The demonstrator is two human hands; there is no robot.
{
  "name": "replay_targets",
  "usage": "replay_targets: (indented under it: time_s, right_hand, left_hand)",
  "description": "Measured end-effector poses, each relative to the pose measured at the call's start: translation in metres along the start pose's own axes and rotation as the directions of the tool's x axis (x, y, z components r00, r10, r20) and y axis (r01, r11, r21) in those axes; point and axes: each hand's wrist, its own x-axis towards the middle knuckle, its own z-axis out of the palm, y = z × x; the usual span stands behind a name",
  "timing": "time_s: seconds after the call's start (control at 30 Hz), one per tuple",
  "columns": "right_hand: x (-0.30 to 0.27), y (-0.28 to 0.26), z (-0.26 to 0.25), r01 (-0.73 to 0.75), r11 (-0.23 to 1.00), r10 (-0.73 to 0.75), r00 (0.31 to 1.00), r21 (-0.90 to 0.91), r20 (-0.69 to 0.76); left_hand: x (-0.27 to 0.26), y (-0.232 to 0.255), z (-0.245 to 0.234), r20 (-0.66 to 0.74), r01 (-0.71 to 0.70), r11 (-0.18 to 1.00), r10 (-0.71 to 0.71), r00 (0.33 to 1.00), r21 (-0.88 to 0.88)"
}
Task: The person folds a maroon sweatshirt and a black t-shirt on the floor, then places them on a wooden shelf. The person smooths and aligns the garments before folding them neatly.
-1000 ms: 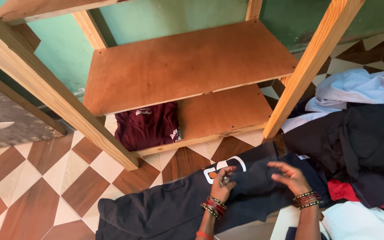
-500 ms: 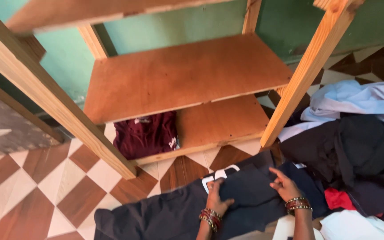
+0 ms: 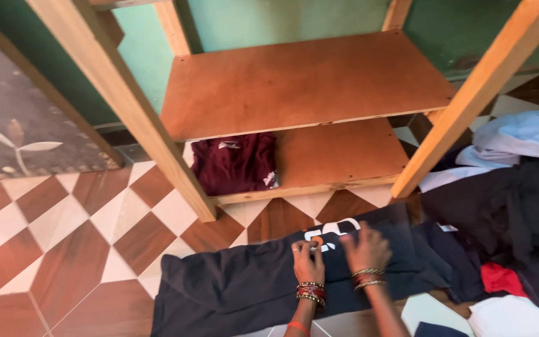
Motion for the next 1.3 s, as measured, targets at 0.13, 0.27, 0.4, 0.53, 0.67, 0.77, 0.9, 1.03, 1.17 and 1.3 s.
replay_targets:
  time_s: [0.13,0.27,0.4,0.53,0.67,0.77,0.9,1.03,1.17,1.3]
  right_hand:
    - [-0.025,-0.028,0.024,0.083,0.957,-0.034,0.984,-0.277,0.177]
    - [0.026,0.026,0.019,0.093,0.953,-0.052,0.988,-0.288,0.148]
    - [0.074,0.085,0.004,0.037,0.972,-0.002,0.989,-0.233,0.149]
    - [0.058,0.079,0.004,0.087,0.988,-0.103,0.987,-0.128,-0.123]
    - [-0.009,0.026,0.017,0.42,0.902,-0.382,0.882,0.096,-0.275]
    - [-0.039,-0.015,0.022,0.512,0.846,-0.502,0.859,-0.147,0.098]
    - [-0.048,-0.032,0.006,0.558,0.827,-0.536,0.821,-0.074,0.197]
    - [-0.038,-0.03,-0.013,0.574,0.816,-0.52,0.782,-0.073,0.344]
    - [-0.048,-0.027,-0.013,0.629,0.775,-0.626,0.747,0.067,0.224]
    - [-0.052,-0.028,-0.007,0.763,0.633,-0.766,0.642,0.129,-0.041]
  left_hand:
    - [0.018,-0.013,-0.021,-0.202,-0.034,0.993,0.056,0.978,0.109]
    - [0.033,-0.024,-0.045,-0.264,-0.018,0.986,0.062,0.963,0.167]
    - [0.04,-0.03,-0.071,-0.392,-0.038,0.972,0.129,0.911,0.232]
    - [0.052,-0.056,-0.101,-0.638,0.205,0.902,0.095,0.764,0.38]
    - [0.076,-0.095,-0.134,-0.643,0.399,0.89,-0.173,0.746,0.222]
    - [0.1,-0.115,-0.146,-0.507,0.373,0.925,-0.289,0.812,0.071]
    - [0.109,-0.116,-0.177,-0.305,0.553,0.728,-0.462,0.833,0.405]
    - [0.116,-0.106,-0.201,0.06,0.104,0.88,-0.149,0.987,0.462]
    - [0.129,-0.106,-0.209,0.282,0.255,0.95,-0.198,0.939,-0.182]
    - [0.131,-0.099,-0.203,0.255,-0.195,0.98,0.195,0.947,-0.028]
